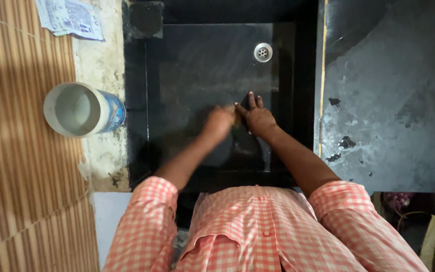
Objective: The person scrubs the interior of a black sink with a yellow sponge, repeatedly wiping the basin and sides. The person occasionally dips the sponge into a nearby bucket of water to rinse it.
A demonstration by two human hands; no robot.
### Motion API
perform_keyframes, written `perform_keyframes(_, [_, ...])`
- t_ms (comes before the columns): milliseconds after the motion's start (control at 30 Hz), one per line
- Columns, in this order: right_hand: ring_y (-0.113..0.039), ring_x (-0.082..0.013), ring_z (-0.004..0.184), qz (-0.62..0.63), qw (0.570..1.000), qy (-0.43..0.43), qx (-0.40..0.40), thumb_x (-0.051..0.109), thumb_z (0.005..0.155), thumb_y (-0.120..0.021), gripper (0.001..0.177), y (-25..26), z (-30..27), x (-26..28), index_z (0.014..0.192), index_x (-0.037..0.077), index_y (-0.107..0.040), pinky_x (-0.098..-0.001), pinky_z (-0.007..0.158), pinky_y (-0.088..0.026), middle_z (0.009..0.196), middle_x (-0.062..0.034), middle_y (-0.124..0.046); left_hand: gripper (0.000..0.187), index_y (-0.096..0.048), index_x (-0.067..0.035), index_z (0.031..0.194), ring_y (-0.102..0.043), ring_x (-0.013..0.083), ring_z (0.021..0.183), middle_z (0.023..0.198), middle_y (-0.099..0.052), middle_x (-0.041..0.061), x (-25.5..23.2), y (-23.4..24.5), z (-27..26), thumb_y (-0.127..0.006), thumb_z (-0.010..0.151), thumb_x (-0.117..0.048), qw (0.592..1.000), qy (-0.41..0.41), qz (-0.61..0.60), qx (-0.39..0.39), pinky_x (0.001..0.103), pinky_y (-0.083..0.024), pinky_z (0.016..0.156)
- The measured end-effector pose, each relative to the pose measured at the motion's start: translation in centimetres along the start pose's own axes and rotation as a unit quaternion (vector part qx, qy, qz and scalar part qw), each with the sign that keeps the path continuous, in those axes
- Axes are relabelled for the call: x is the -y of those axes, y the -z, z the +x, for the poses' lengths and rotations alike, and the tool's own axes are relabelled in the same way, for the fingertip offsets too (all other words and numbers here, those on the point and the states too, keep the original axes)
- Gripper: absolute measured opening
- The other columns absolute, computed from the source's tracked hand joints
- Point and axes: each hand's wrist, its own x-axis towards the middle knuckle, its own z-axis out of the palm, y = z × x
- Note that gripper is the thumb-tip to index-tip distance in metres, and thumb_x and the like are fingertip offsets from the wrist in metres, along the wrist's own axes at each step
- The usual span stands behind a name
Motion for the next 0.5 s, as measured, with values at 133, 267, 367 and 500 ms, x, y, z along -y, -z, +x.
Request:
perform_keyframes(133, [-0.016,-0.0513,0.152,-0.019,1.000,0.011,0.005,0.020,0.077,-0.088,0.114,-1.2,1.1,-0.9,0.163,0.035,-0.015,-0.0460,0.117,-0.039,0.167,-0.0294,0.004,0.017,-0.072,-0.004,0.094,-0.066,0.0377,0.097,0.111,-0.066,0.015,-3.8,1.7,-3.1,-0.061,0.081,-0.006,0.987,-0.105,0.078,0.088,0.045,-0.058,0.071])
perform_keyframes(267, [-0.018,-0.0540,0.151,-0.031,0.999,0.025,-0.023,0.018,0.080,-0.085,0.111,-2.1,1.5,-1.0,0.165,0.034,-0.016,-0.0465,0.115,-0.043,0.167,-0.0325,0.002,0.021,-0.070,-0.004,0.108,-0.067,0.0392,0.092,0.109,-0.067,0.018,3.1,3.3,2.0,-0.056,0.097,-0.014,0.993,0.036,0.108,-0.030,0.050,-0.057,0.077])
perform_keyframes(367, [-0.015,-0.0513,0.153,-0.019,1.000,0.013,0.004,0.016,0.079,-0.084,0.112,-1.5,0.8,-1.1,0.165,0.035,-0.015,-0.0453,0.116,-0.042,0.168,-0.0298,0.003,0.021,-0.068,0.000,0.103,-0.068,0.0429,0.090,0.103,-0.070,0.025,10.9,5.1,6.8,-0.054,0.100,-0.015,0.963,0.232,0.014,-0.140,0.052,-0.054,0.079])
perform_keyframes(500, [-0.015,-0.0527,0.152,-0.026,0.999,0.020,-0.001,0.008,0.088,-0.070,0.097,-1.5,1.2,-1.0,0.165,0.034,-0.015,-0.0480,0.114,-0.042,0.168,-0.0305,0.003,0.021,-0.071,-0.002,0.103,-0.071,0.0375,0.086,0.098,-0.070,0.024,12.5,2.0,9.0,-0.052,0.103,-0.010,0.971,0.173,0.097,-0.137,0.048,-0.057,0.077])
